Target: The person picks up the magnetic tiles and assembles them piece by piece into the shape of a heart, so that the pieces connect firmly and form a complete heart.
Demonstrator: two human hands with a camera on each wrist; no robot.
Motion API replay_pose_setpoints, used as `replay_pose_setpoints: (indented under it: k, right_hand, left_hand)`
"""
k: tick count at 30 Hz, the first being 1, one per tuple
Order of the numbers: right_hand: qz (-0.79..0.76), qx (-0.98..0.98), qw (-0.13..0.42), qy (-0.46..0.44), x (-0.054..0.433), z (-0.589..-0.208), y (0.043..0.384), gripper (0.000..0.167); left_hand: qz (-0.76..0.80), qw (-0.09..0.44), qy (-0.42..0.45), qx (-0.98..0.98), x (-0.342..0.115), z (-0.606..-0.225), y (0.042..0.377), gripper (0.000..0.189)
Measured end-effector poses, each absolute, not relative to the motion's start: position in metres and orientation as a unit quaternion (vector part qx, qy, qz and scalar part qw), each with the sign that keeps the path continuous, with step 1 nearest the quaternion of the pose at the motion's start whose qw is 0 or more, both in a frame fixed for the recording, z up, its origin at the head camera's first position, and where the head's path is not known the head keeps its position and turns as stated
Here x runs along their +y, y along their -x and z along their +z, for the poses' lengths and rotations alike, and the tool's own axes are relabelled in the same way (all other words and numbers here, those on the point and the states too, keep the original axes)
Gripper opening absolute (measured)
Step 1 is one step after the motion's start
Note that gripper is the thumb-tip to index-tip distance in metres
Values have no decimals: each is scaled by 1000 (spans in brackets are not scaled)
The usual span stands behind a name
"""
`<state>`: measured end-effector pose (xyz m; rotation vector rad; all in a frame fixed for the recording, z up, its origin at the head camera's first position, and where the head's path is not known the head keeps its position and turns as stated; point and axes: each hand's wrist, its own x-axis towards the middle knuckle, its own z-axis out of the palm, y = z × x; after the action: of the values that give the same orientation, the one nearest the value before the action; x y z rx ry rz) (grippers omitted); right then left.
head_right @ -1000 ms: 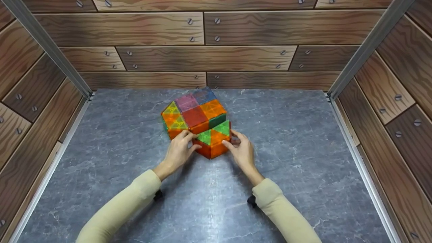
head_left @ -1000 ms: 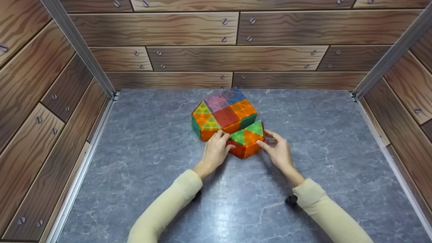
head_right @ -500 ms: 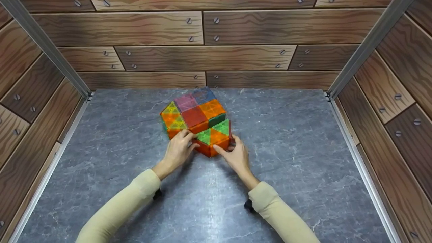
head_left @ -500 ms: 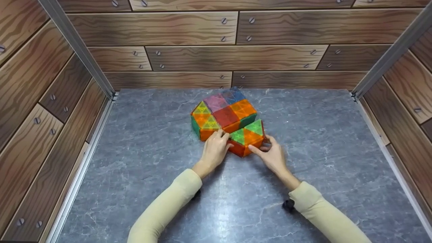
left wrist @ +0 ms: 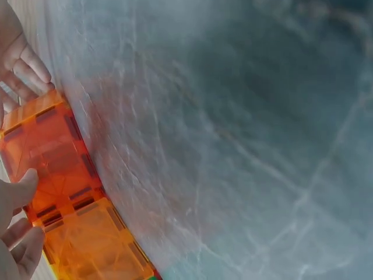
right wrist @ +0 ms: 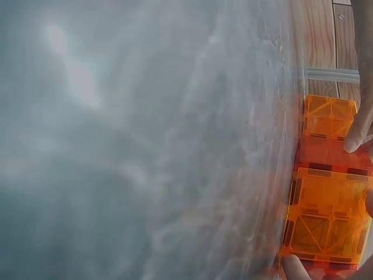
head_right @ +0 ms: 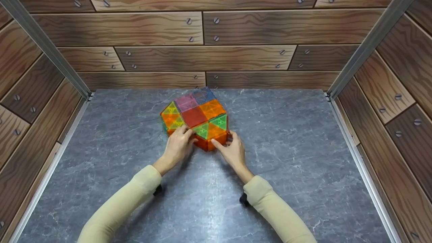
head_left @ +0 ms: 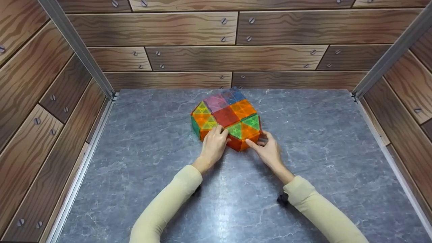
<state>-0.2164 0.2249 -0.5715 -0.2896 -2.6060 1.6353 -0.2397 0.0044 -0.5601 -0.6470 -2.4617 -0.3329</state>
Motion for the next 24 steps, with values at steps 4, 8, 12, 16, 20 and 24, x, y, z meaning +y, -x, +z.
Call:
replay_pose_setpoints:
  k: [4, 8, 12, 16, 20, 24]
  right_hand:
    - [551, -829, 27, 87, 223, -572, 221, 79]
    - [556, -826, 25, 86, 224, -571, 222, 78]
    - [546, -834, 25, 77, 228, -567, 226, 76]
    - [539, -839, 30, 63, 235, -559, 235, 72]
    - [542, -838, 32, 42, 241, -548, 252, 68]
    - [537, -843, 23, 21, 245, -542, 274, 66]
  left_hand:
    - [-127, 297, 245, -914, 3, -559, 243, 23]
    - [-150, 289, 248, -912, -2, -558, 244, 24]
    - [-164, 274, 245, -915, -8, -555, 245, 25]
    - [-172, 271, 233, -918, -19, -553, 250, 30]
    - [-166, 276, 210, -923, -31, -552, 255, 36]
    - [-166, 266, 193, -930, -40, -552, 257, 38]
